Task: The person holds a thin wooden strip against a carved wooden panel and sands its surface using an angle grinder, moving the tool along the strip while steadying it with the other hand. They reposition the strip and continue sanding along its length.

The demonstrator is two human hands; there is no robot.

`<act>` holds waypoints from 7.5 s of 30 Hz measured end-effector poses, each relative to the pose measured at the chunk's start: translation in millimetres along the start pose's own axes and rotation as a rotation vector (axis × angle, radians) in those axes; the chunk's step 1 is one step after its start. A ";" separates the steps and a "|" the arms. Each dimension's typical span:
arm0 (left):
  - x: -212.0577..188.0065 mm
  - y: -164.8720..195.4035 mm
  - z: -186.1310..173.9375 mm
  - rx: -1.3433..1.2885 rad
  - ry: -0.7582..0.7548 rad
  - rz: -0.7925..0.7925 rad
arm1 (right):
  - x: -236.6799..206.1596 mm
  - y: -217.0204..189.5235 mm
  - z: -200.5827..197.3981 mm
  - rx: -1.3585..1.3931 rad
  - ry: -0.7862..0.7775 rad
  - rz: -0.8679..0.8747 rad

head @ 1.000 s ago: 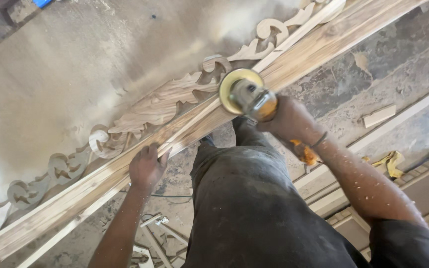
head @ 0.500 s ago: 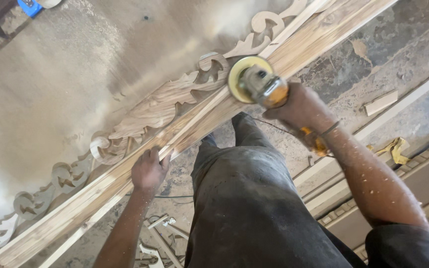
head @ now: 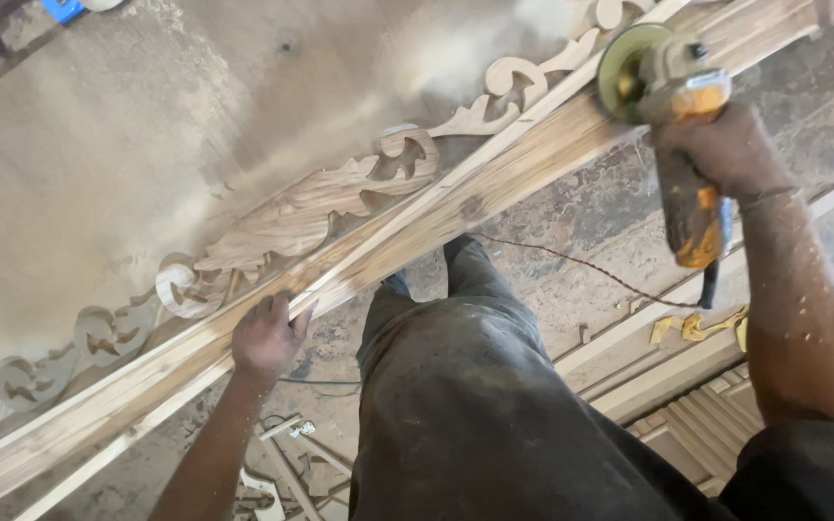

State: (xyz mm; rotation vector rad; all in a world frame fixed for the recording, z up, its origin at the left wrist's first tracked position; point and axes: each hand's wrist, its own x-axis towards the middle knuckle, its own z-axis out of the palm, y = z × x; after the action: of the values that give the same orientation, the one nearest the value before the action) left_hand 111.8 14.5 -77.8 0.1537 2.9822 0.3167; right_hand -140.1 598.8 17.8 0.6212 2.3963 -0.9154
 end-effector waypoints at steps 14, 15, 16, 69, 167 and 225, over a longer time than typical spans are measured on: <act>-5.4 -4.1 6.9 0.016 0.020 0.007 | -185.4 -96.9 196.0 -0.241 -0.302 -0.273; -5.0 -4.0 7.3 0.009 0.030 0.010 | -178.4 -93.2 190.2 -0.229 -0.295 -0.237; -4.3 -3.9 8.0 0.001 0.044 0.013 | -167.4 -88.4 182.0 -0.216 -0.285 -0.202; -6.4 -19.6 33.3 0.145 -0.078 0.125 | -68.9 -44.7 78.8 -0.184 -0.189 -0.124; 2.7 6.9 12.2 0.039 0.007 0.119 | 57.7 16.2 -65.3 -0.022 0.044 -0.026; 24.0 -1.5 -6.9 -0.122 -0.333 -0.128 | -78.9 -30.8 59.7 -0.021 -0.253 -0.113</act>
State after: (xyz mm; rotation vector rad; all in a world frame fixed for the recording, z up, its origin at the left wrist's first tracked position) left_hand 87.0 14.5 -74.4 0.0006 2.6210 0.4123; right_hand -79.7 517.6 40.3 0.3417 2.2274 -0.9536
